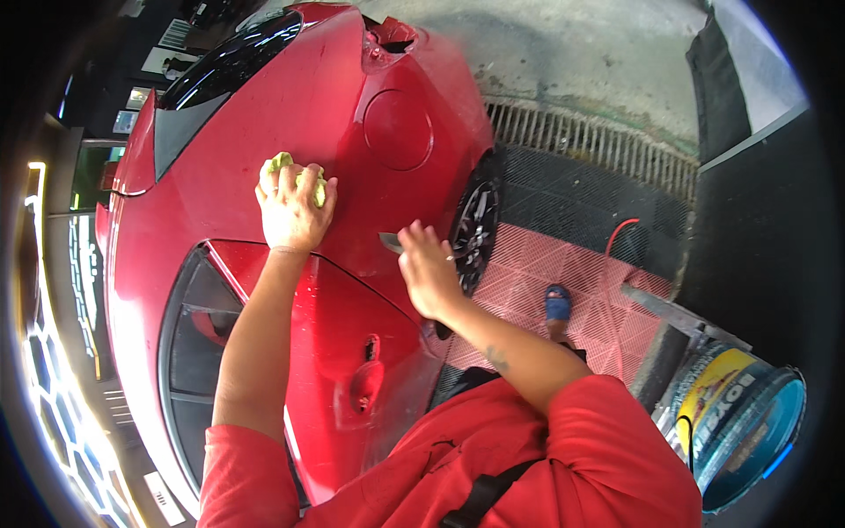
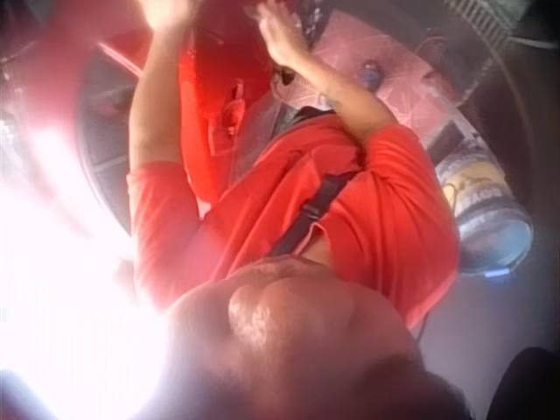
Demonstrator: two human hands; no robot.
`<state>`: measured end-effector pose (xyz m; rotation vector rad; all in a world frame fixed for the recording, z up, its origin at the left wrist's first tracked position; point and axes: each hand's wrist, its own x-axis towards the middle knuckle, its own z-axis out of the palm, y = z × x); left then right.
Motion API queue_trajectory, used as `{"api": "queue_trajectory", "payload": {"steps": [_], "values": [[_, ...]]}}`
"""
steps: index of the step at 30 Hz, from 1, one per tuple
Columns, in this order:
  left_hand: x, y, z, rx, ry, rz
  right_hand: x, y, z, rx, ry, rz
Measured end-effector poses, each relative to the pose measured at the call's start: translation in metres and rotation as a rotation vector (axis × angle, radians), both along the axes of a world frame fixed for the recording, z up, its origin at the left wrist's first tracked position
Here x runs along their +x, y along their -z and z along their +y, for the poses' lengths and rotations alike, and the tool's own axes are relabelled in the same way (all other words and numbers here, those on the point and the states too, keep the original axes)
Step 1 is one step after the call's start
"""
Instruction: The person wet-sands the rear exterior panels of a red car using a sanding block and a cloth, frequently dipping the cloth into a bucket of water to wet the surface.
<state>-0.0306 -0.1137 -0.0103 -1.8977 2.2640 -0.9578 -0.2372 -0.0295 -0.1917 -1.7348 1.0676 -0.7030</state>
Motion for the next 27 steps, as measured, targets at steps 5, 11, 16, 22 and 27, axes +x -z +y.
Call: {"api": "queue_trajectory", "payload": {"steps": [5, 11, 16, 22, 27], "values": [[0.003, -0.012, 0.006, -0.067, 0.016, 0.032, -0.094, -0.033, -0.029, 0.112, 0.192, -0.385], [-0.137, 0.047, 0.051, 0.078, 0.136, 1.207, -0.158, -0.058, 0.022, 0.651, 0.263, -0.561], [-0.212, 0.09, 0.18, 0.179, 0.59, 1.267, -0.152, -0.077, 0.082, 1.042, 0.234, -1.313], [-0.153, -0.047, 0.25, 0.772, 0.709, 1.312, -0.205, -0.051, 0.175, 0.693, 0.175, -1.182], [-0.054, -0.259, 0.33, 0.639, 1.198, 1.227, -0.255, -0.072, 0.291, 0.674, 0.519, -1.107]]}}
